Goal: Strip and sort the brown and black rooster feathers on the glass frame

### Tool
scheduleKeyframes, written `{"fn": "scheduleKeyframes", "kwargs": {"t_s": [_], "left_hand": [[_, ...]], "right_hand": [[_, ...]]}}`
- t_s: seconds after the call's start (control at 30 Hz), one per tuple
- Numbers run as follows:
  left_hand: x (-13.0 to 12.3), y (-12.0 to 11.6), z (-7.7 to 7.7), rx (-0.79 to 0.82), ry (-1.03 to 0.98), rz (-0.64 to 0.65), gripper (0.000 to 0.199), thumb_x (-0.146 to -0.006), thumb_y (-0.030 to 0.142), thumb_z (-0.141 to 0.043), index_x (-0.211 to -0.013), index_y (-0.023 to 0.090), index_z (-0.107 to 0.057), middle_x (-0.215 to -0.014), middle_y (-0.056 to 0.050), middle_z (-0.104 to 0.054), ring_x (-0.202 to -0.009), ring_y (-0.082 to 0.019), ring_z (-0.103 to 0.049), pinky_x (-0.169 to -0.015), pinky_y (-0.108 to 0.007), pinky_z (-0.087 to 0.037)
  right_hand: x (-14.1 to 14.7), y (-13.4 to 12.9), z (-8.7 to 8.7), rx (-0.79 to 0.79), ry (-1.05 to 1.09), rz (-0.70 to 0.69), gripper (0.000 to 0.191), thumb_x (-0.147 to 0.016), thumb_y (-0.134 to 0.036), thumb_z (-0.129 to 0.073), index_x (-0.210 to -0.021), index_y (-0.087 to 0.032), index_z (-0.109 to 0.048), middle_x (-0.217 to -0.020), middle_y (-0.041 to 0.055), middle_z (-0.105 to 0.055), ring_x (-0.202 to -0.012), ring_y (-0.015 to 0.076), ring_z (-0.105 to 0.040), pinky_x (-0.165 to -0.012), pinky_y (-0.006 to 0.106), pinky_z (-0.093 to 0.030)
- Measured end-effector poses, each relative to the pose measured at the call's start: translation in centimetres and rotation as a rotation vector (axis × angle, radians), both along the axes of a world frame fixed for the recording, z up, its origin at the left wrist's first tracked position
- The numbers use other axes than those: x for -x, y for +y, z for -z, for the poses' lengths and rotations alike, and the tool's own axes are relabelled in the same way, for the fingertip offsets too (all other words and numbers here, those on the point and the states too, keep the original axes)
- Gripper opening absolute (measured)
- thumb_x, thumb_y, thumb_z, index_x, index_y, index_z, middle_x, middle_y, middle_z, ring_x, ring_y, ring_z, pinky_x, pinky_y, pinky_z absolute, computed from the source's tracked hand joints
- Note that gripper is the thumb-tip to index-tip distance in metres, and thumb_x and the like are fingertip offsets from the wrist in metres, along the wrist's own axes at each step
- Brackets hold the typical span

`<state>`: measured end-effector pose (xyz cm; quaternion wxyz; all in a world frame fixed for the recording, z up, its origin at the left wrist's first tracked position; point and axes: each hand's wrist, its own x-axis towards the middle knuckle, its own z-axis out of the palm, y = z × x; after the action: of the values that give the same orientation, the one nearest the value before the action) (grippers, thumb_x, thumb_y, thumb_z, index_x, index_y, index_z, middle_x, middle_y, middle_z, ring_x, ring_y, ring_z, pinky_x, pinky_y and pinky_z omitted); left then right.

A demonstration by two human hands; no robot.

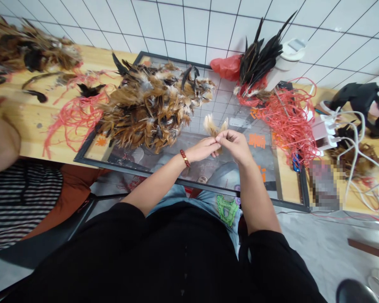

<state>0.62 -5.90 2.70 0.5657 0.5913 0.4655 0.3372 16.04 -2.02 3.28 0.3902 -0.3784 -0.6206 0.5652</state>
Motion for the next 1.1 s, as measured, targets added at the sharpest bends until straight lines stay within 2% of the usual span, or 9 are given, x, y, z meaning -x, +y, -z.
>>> {"fn": "scheduleKeyframes", "kwargs": {"t_s": [0.1, 0.2, 0.33, 0.5, 0.67, 0.9, 1.0, 1.1], "left_hand": [[-0.2, 0.0, 0.1, 0.064, -0.067, -0.06, 0.023, -0.094, 0.026, -0.045, -0.074, 0.016, -0.051, -0.063, 0.001, -0.057, -0.058, -0.009, -0.059, -0.059, -0.021, -0.047], [-0.4, -0.1, -0.1, 0.152, -0.208, -0.135, 0.025, -0.094, 0.021, -0.041, -0.071, 0.016, -0.046, -0.064, 0.003, -0.051, -0.057, -0.007, -0.06, -0.057, -0.019, -0.047], [-0.3, -0.2, -0.6, 0.184, -0.278, -0.163, 0.027, -0.094, 0.018, -0.041, -0.067, 0.016, -0.044, -0.066, 0.003, -0.049, -0.057, -0.006, -0.06, -0.057, -0.018, -0.047], [-0.3, -0.1, -0.6, 0.202, -0.291, -0.156, 0.029, -0.095, 0.018, -0.042, -0.067, 0.015, -0.047, -0.064, 0.004, -0.05, -0.057, -0.007, -0.06, -0.057, -0.018, -0.046], [-0.1, 0.1, -0.4, 0.251, -0.404, -0.2, 0.026, -0.095, 0.029, -0.053, -0.074, 0.014, -0.055, -0.064, 0.002, -0.057, -0.058, -0.006, -0.059, -0.06, -0.018, -0.046], [0.5, 0.3, -0.8, 0.389, -0.588, -0.328, 0.015, -0.085, 0.026, -0.07, -0.085, 0.014, -0.063, -0.066, 0.001, -0.063, -0.058, -0.007, -0.062, -0.059, -0.019, -0.045], [0.6, 0.4, -1.0, 0.395, -0.63, -0.385, 0.015, -0.08, 0.024, -0.075, -0.085, 0.013, -0.065, -0.067, 0.001, -0.064, -0.058, -0.006, -0.062, -0.06, -0.019, -0.045], [0.5, 0.3, -1.2, 0.384, -0.644, -0.451, 0.013, -0.08, 0.021, -0.074, -0.084, 0.013, -0.065, -0.067, 0.002, -0.064, -0.057, -0.005, -0.06, -0.059, -0.019, -0.044]], "right_hand": [[0.0, 0.3, 0.2, -0.013, 0.019, 0.037, 0.033, -0.069, -0.05, -0.083, -0.073, -0.021, -0.069, -0.065, -0.0021, -0.062, -0.06, 0.0105, -0.055, -0.06, 0.026, -0.048], [-0.1, 0.5, 0.4, -0.007, 0.03, 0.065, 0.034, -0.071, -0.053, -0.081, -0.082, -0.022, -0.071, -0.07, -0.0024, -0.064, -0.058, 0.0086, -0.052, -0.058, 0.024, -0.045], [-0.1, 0.6, 0.6, 0.036, -0.007, -0.008, 0.037, -0.073, -0.054, -0.079, -0.092, -0.022, -0.073, -0.072, -0.0018, -0.065, -0.059, 0.0085, -0.053, -0.058, 0.024, -0.045], [0.0, 0.5, 0.7, -0.005, 0.001, 0.008, 0.032, -0.074, -0.05, -0.079, -0.08, -0.021, -0.067, -0.065, -0.0022, -0.063, -0.06, 0.0105, -0.056, -0.06, 0.026, -0.046], [-0.1, 0.5, 0.6, -0.077, 0.039, 0.046, 0.031, -0.077, -0.048, -0.077, -0.075, -0.021, -0.063, -0.061, -0.0039, -0.056, -0.06, 0.0099, -0.054, -0.06, 0.024, -0.045], [-0.2, 0.7, 0.6, -0.154, -0.033, 0.081, 0.028, -0.077, -0.046, -0.076, -0.074, -0.021, -0.064, -0.065, -0.0028, -0.057, -0.061, 0.0105, -0.053, -0.061, 0.025, -0.045], [-0.2, 0.5, 0.6, -0.224, -0.094, 0.096, 0.029, -0.079, -0.048, -0.073, -0.078, -0.021, -0.063, -0.069, -0.002, -0.059, -0.062, 0.0111, -0.053, -0.061, 0.026, -0.045], [0.1, 0.0, 0.6, -0.448, -0.197, 0.185, 0.03, -0.078, -0.047, -0.074, -0.089, -0.022, -0.062, -0.08, -0.0002, -0.062, -0.065, 0.0123, -0.053, -0.064, 0.029, -0.047]]}}
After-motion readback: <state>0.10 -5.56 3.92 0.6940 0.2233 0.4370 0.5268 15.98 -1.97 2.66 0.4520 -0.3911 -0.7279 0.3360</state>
